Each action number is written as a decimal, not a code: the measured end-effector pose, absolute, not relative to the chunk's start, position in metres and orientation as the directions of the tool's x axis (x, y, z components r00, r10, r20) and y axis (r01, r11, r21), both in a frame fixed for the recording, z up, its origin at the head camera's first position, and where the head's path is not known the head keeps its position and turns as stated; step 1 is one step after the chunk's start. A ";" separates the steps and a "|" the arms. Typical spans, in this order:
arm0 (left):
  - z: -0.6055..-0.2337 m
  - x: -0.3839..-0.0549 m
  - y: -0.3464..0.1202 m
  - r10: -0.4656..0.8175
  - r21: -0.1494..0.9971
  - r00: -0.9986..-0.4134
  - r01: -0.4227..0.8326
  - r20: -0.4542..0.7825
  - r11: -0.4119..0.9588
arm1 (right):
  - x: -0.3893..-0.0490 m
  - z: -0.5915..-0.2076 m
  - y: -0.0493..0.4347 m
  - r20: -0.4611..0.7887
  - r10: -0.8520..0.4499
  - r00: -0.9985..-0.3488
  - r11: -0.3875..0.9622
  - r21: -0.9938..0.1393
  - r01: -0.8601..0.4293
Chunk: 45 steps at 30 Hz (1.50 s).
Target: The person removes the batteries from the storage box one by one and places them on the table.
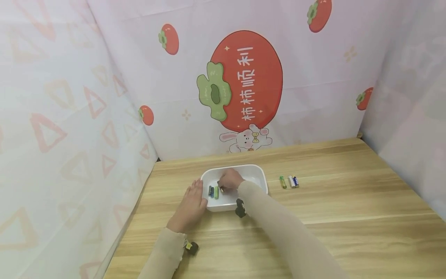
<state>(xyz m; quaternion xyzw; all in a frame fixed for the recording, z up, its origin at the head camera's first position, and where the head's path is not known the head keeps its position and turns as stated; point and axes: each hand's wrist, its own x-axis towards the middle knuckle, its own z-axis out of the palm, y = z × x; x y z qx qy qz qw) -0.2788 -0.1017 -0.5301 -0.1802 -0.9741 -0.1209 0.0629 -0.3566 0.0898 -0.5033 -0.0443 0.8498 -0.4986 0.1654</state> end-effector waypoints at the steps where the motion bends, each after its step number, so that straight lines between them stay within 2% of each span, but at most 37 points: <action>1: -0.530 -0.279 -0.102 0.337 0.214 -0.926 0.368 0.168 0.905 | -0.356 -0.504 0.090 -0.237 -0.242 -0.941 0.486 -0.869 0.095; 8: -0.533 -0.278 -0.102 0.327 0.212 -0.932 0.355 0.156 0.911 | -0.354 -0.506 0.094 -0.271 -0.256 -0.928 0.365 -0.916 0.167; 22: -0.531 -0.279 -0.103 0.323 0.210 -0.932 0.352 0.162 0.912 | -0.350 -0.502 0.102 -0.295 -0.282 -0.913 0.253 -0.941 0.226; 38: -0.535 -0.274 -0.102 0.337 0.215 -0.929 0.365 0.157 0.906 | -0.342 -0.505 0.113 -0.302 -0.283 -0.910 0.177 -0.949 0.260; 45: -0.535 -0.278 -0.103 0.341 0.215 -0.920 0.378 0.192 0.900 | -0.344 -0.505 0.118 -0.287 -0.288 -0.914 0.144 -0.956 0.255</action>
